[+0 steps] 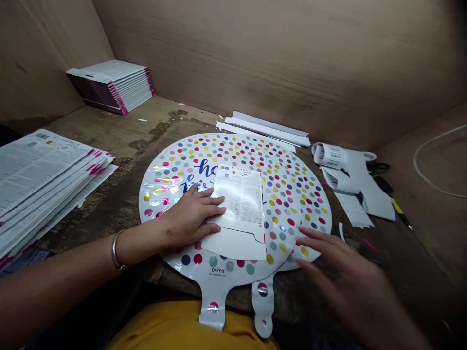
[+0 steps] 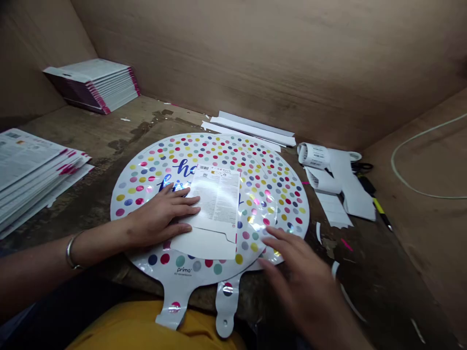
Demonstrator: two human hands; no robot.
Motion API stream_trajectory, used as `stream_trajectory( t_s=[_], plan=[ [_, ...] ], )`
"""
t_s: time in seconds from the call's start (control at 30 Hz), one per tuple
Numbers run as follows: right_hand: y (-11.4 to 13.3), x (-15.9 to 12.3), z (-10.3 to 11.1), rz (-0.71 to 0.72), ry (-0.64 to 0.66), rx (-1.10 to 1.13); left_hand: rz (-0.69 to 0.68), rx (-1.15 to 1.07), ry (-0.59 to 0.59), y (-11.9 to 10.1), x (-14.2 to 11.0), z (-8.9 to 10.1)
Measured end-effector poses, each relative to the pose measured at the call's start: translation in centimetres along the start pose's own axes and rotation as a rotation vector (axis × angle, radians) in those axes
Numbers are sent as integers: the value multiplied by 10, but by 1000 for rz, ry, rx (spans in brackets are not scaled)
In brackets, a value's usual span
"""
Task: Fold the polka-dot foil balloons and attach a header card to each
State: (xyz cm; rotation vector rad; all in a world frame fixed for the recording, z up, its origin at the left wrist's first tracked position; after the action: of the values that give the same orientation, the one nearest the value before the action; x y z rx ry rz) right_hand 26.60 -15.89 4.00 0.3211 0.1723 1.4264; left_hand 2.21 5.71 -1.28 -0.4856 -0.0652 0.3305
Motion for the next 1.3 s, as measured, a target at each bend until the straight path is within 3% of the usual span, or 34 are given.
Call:
stream_trajectory(
  t_s=[0.1, 0.17, 0.27, 0.37, 0.5, 0.6, 0.73, 0.83, 0.9, 1.0, 1.17, 1.23, 1.3],
  plan=[
    [41, 26, -40, 197, 38, 46, 1, 55, -22, -7, -5, 1],
    [53, 36, -57, 258, 73, 62, -64, 68, -55, -15, -11, 0],
    [52, 38, -66, 309, 77, 44, -208, 35, -79, -28, -17, -5],
    [47, 33, -66, 321, 75, 32, -246, 48, -93, -39, -17, -11],
    [52, 31, -67, 267, 72, 69, -265, 144, -123, -45, -15, -18],
    [57, 34, -68, 203, 23, 159, -197, 95, -151, -46, -16, -19],
    [57, 44, -65, 81, -63, 267, 48, -44, -154, -44, -13, -12],
    [52, 50, -62, -77, -62, 176, 256, -107, -112, -41, -8, -5],
    [48, 53, -60, -222, -63, 100, 325, -109, -109, -39, -5, -2],
    [47, 58, -59, -385, -67, 25, 331, -72, -161, -37, -3, -1],
    [56, 67, -61, -394, -93, 43, 302, -29, -209, -34, -4, -8],
    [56, 68, -60, -417, -115, 142, 292, -47, -212, -33, -6, -9],
    [53, 66, -58, -462, -112, 402, 298, -112, -261, -33, -8, -7]
  ],
)
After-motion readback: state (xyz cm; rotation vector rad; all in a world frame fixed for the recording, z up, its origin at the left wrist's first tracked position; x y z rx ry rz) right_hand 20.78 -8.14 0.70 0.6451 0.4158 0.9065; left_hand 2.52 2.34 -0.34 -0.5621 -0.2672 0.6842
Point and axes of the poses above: each hand's wrist, its own x-axis towards the middle knuckle, its own z-axis out of the back of the hand, y = z × x, the point moved 1 cm from there along x, towards the middle knuckle, and after that the axes turned 3 degrees about y, right-handed, at the moved point
